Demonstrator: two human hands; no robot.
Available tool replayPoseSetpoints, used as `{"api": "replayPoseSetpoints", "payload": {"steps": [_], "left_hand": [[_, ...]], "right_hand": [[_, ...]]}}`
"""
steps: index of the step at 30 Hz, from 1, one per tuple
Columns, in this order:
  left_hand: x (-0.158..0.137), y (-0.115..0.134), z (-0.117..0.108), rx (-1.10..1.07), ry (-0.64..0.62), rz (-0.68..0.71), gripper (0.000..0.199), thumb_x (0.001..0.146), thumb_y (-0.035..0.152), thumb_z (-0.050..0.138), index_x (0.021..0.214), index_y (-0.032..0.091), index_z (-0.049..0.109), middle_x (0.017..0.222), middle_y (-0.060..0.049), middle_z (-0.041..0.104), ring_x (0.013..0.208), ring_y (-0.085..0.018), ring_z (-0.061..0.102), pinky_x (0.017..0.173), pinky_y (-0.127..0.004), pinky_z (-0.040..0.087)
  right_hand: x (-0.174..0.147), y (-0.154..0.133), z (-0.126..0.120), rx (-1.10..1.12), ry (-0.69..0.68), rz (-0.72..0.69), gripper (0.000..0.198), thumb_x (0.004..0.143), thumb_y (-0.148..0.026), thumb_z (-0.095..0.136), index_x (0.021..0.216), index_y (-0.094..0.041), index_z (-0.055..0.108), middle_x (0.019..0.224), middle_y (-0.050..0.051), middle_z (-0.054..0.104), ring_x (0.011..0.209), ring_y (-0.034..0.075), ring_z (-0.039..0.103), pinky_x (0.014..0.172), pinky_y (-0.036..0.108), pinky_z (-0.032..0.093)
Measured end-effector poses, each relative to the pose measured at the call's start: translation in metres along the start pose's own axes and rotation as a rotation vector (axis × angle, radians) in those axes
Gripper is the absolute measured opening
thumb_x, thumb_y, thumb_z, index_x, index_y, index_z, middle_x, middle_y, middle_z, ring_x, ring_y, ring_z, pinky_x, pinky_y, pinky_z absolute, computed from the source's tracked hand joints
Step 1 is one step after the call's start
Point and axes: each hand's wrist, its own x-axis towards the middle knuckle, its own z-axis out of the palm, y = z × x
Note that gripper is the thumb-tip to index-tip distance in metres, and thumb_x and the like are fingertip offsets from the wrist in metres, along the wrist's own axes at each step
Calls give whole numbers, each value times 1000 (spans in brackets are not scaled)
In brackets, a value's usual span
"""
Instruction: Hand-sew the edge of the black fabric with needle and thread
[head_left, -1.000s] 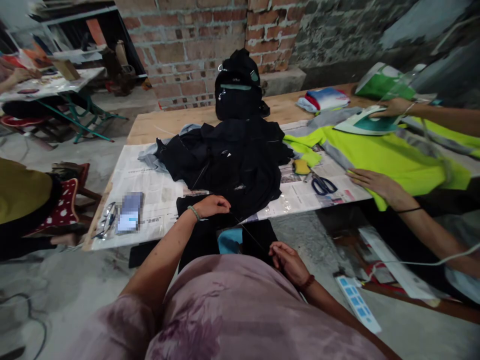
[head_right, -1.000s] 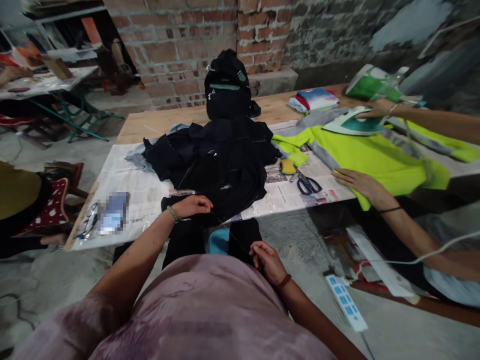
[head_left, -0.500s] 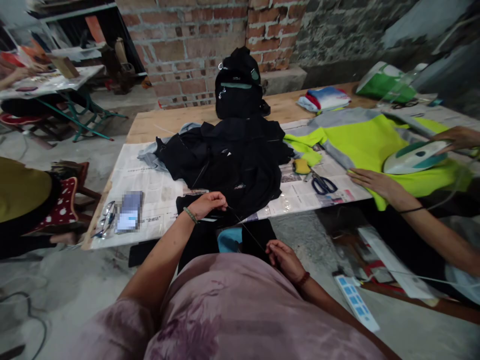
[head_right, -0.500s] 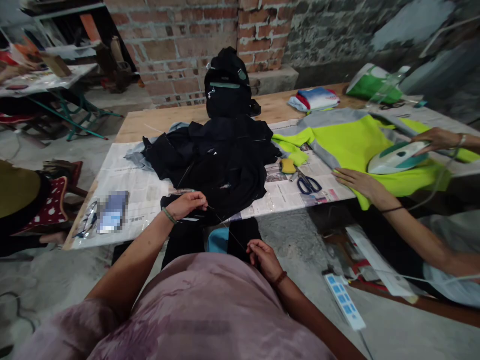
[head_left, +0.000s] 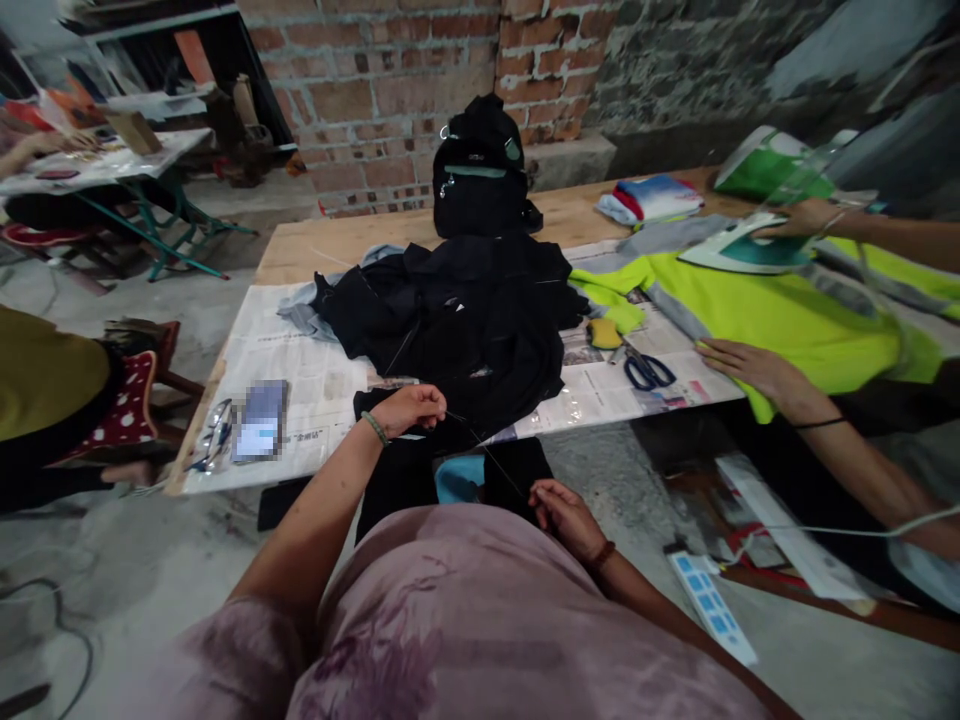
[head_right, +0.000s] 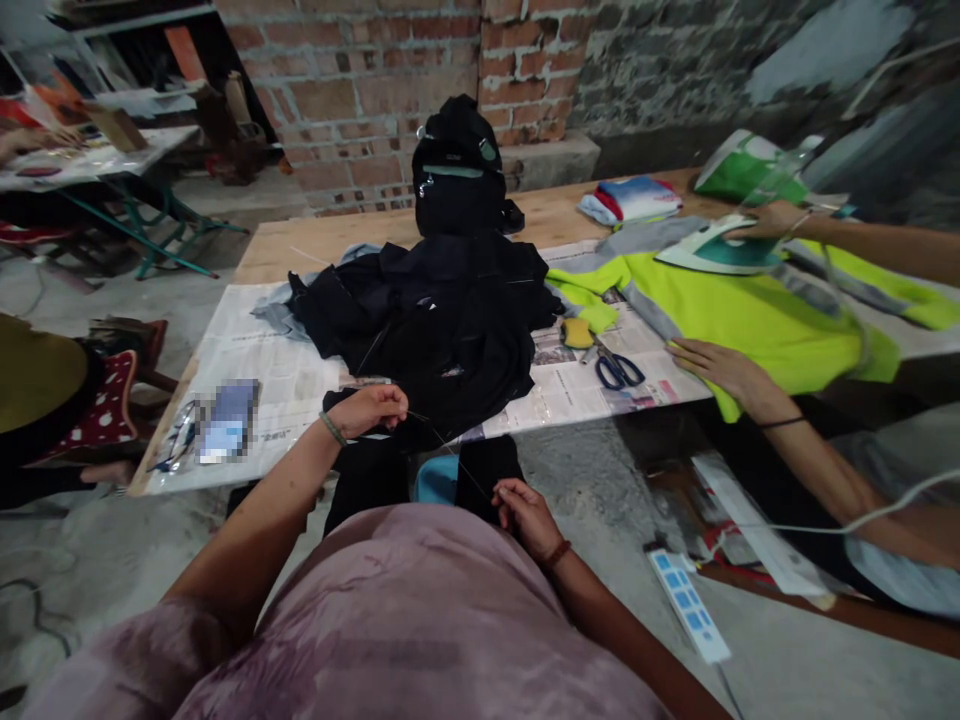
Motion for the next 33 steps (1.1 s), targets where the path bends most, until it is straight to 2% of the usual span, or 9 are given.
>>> {"api": "replayPoseSetpoints", "payload": {"steps": [5, 9, 13, 17, 20, 24, 26, 30, 33], "left_hand": [[-2, 2, -3, 330, 11, 31, 14, 56, 11, 67, 69, 17, 66, 53, 1, 60, 45, -9, 51, 45, -17, 37], [-6, 7, 3, 445, 52, 41, 22, 49, 6, 65, 66, 21, 69, 45, 5, 56, 39, -8, 47, 39, -16, 31], [-5, 6, 12, 446, 81, -144, 19, 53, 6, 57, 61, 18, 69, 37, 5, 47, 33, -7, 37, 35, -19, 23], [-2, 2, 17, 279, 27, -299, 16, 58, 10, 55, 67, 14, 68, 34, 5, 37, 32, -6, 27, 35, -20, 18], [0, 0, 16, 106, -67, -358, 15, 67, 24, 58, 73, 12, 66, 36, 7, 32, 32, -4, 20, 36, -19, 15], [5, -1, 17, 11, -97, -456, 55, 73, 62, 47, 71, 10, 64, 37, 7, 26, 31, -4, 16, 35, -20, 11], [8, -2, 19, 38, -58, -486, 64, 70, 70, 44, 69, 9, 64, 37, 7, 24, 31, -4, 16, 35, -20, 10], [10, -3, 24, 125, 12, -408, 38, 62, 49, 68, 67, 11, 63, 37, 8, 26, 33, -3, 18, 37, -19, 11], [9, -3, 26, 119, 61, -336, 19, 60, 28, 72, 67, 13, 63, 38, 8, 32, 34, -3, 24, 37, -18, 14]], "right_hand": [[2, 3, -1, 8, -2, 5, 32, 64, -43, 68, 79, -18, 57, 65, -2, 59, 39, 6, 45, 38, 19, 25], [5, 6, -3, 11, -18, 6, 30, 65, -42, 68, 80, -18, 57, 66, -3, 59, 39, 6, 45, 38, 19, 25], [6, 6, -3, 0, -23, 7, 32, 63, -43, 69, 79, -17, 57, 65, -2, 59, 38, 6, 45, 38, 20, 25], [6, 7, -4, -1, -15, 8, 33, 63, -44, 69, 79, -17, 57, 65, -2, 59, 38, 6, 45, 39, 20, 25], [7, 8, -5, 1, -22, 1, 33, 64, -43, 68, 79, -17, 56, 64, -2, 58, 38, 5, 45, 38, 19, 25], [7, 7, -5, 11, -16, 19, 34, 63, -44, 69, 80, -17, 56, 64, -3, 58, 38, 6, 45, 38, 19, 25], [7, 6, -3, 21, -12, 31, 35, 62, -44, 69, 79, -17, 56, 64, -3, 58, 38, 6, 44, 37, 19, 25], [5, 6, -3, 33, -13, 27, 35, 63, -44, 69, 80, -17, 55, 64, -3, 58, 37, 5, 44, 36, 19, 26], [5, 7, -5, 35, -15, 20, 35, 63, -43, 69, 80, -16, 55, 64, -3, 58, 38, 5, 45, 36, 18, 26]]}}
